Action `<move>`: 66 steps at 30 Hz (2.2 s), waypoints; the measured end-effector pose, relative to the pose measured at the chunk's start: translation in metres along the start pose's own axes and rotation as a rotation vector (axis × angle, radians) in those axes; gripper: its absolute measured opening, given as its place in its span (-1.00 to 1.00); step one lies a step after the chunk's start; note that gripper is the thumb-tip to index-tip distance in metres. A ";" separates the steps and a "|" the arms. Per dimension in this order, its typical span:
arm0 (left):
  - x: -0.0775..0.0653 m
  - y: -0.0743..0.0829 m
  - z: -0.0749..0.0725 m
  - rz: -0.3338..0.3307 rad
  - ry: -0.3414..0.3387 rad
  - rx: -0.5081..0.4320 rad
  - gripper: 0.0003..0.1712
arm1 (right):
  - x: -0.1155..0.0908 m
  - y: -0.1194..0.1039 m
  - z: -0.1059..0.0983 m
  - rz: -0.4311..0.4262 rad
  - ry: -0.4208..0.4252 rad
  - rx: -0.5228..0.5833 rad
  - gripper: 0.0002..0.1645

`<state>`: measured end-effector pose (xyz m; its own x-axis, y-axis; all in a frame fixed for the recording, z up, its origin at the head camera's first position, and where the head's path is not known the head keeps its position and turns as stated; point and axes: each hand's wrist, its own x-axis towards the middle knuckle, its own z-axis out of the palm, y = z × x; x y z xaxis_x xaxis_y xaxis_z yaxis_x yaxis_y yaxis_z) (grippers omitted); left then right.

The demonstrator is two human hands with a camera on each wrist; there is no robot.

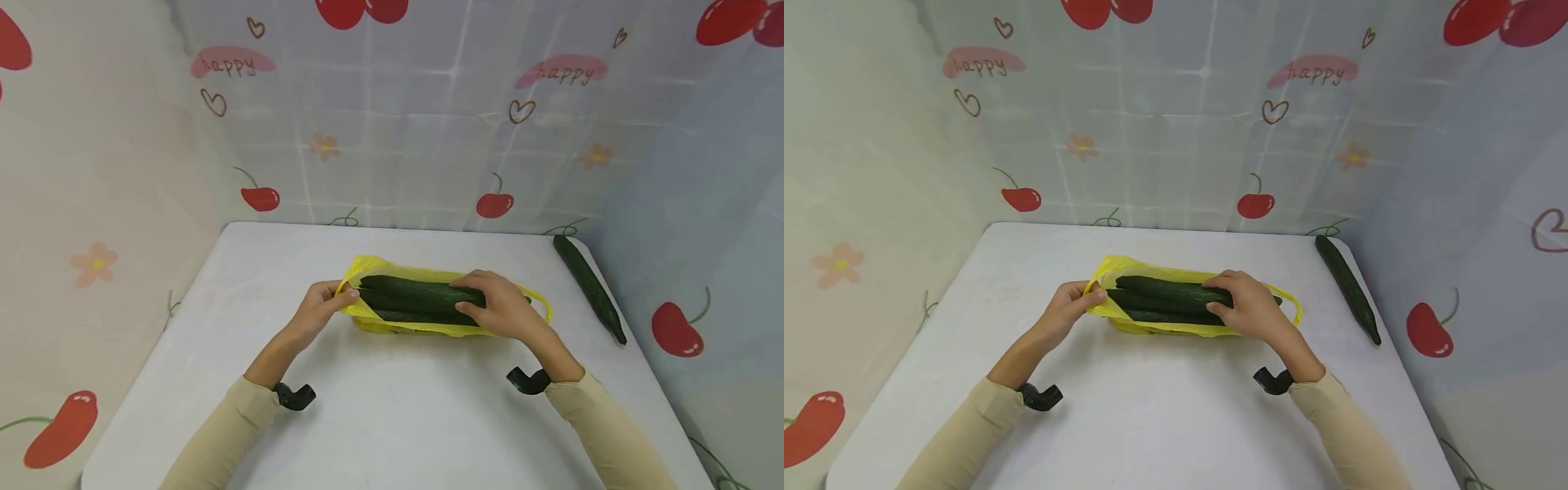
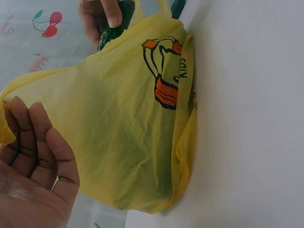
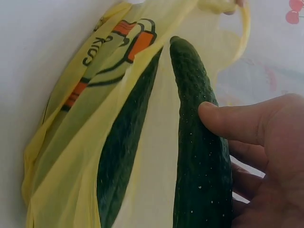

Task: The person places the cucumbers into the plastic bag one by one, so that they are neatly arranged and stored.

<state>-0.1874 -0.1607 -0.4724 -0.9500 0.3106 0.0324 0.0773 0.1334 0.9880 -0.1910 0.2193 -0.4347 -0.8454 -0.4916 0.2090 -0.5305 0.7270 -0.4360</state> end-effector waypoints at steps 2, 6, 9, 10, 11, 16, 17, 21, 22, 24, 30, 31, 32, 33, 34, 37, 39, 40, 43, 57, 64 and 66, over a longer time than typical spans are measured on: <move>-0.001 0.000 -0.001 0.000 0.003 0.001 -0.71 | 0.007 -0.001 0.006 -0.013 -0.006 0.001 -0.52; -0.002 0.001 -0.004 -0.002 0.009 0.003 -0.70 | 0.021 -0.001 0.017 -0.029 -0.016 0.019 -0.52; -0.002 0.002 -0.006 0.003 -0.001 -0.002 -0.74 | 0.028 0.003 0.024 -0.001 0.004 0.024 -0.53; -0.001 0.001 -0.007 0.005 -0.005 -0.003 -0.74 | 0.030 0.004 0.027 0.012 0.013 0.023 -0.53; -0.002 0.001 -0.008 0.006 -0.009 -0.004 -0.74 | 0.031 0.006 0.030 0.023 0.021 0.020 -0.53; -0.001 0.000 -0.008 0.002 -0.021 -0.008 -0.73 | 0.029 0.013 0.040 0.027 0.052 0.017 -0.53; -0.001 -0.001 -0.008 -0.001 -0.021 -0.010 -0.74 | 0.028 0.013 0.041 0.014 0.055 0.025 -0.53; 0.001 -0.003 -0.008 -0.003 -0.021 -0.011 -0.77 | 0.027 0.012 0.043 -0.031 0.042 0.079 -0.51; 0.001 -0.004 -0.007 -0.003 -0.021 -0.011 -0.77 | 0.027 0.013 0.043 -0.036 0.029 0.096 -0.51; 0.002 -0.004 -0.006 0.002 -0.022 -0.002 -0.75 | 0.025 0.016 0.042 -0.040 -0.006 0.132 -0.49; 0.002 -0.002 -0.007 0.015 -0.029 0.015 -0.69 | 0.024 0.020 0.042 -0.013 -0.066 0.119 -0.47; 0.002 -0.001 -0.008 0.018 -0.029 0.016 -0.69 | 0.026 0.019 0.041 -0.012 -0.062 0.099 -0.48; 0.001 0.000 -0.008 0.024 -0.029 0.019 -0.69 | 0.027 0.018 0.041 -0.009 -0.054 0.079 -0.49; 0.001 0.001 -0.009 0.031 -0.028 0.019 -0.69 | 0.028 0.017 0.041 -0.003 -0.043 0.057 -0.49; 0.000 0.001 -0.010 0.038 -0.031 0.017 -0.68 | 0.028 0.016 0.042 0.004 -0.031 0.034 -0.50; -0.001 0.003 -0.011 0.057 -0.053 0.015 -0.61 | 0.028 0.016 0.044 0.036 -0.005 -0.021 -0.51; -0.002 0.003 -0.012 0.063 -0.067 0.015 -0.56 | 0.026 0.016 0.045 0.060 0.003 -0.058 -0.51; -0.002 0.002 -0.012 0.062 -0.071 0.014 -0.55 | 0.026 0.016 0.045 0.065 0.004 -0.072 -0.50; -0.003 0.002 -0.012 0.051 -0.062 0.008 -0.54 | 0.026 0.015 0.046 0.069 -0.001 -0.090 -0.50; -0.005 0.003 -0.010 0.014 -0.047 0.012 -0.57 | 0.010 0.022 0.034 0.149 -0.041 -0.038 -0.35; -0.003 0.000 -0.008 0.013 -0.027 0.009 -0.76 | -0.012 0.036 -0.005 0.170 0.069 -0.016 -0.38; -0.003 -0.001 -0.007 0.014 -0.031 0.008 -0.77 | -0.021 0.043 -0.018 0.181 0.118 -0.019 -0.40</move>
<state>-0.1868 -0.1688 -0.4725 -0.9390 0.3414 0.0413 0.0929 0.1364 0.9863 -0.1972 0.2698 -0.4425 -0.9279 -0.2933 0.2302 -0.3693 0.8078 -0.4594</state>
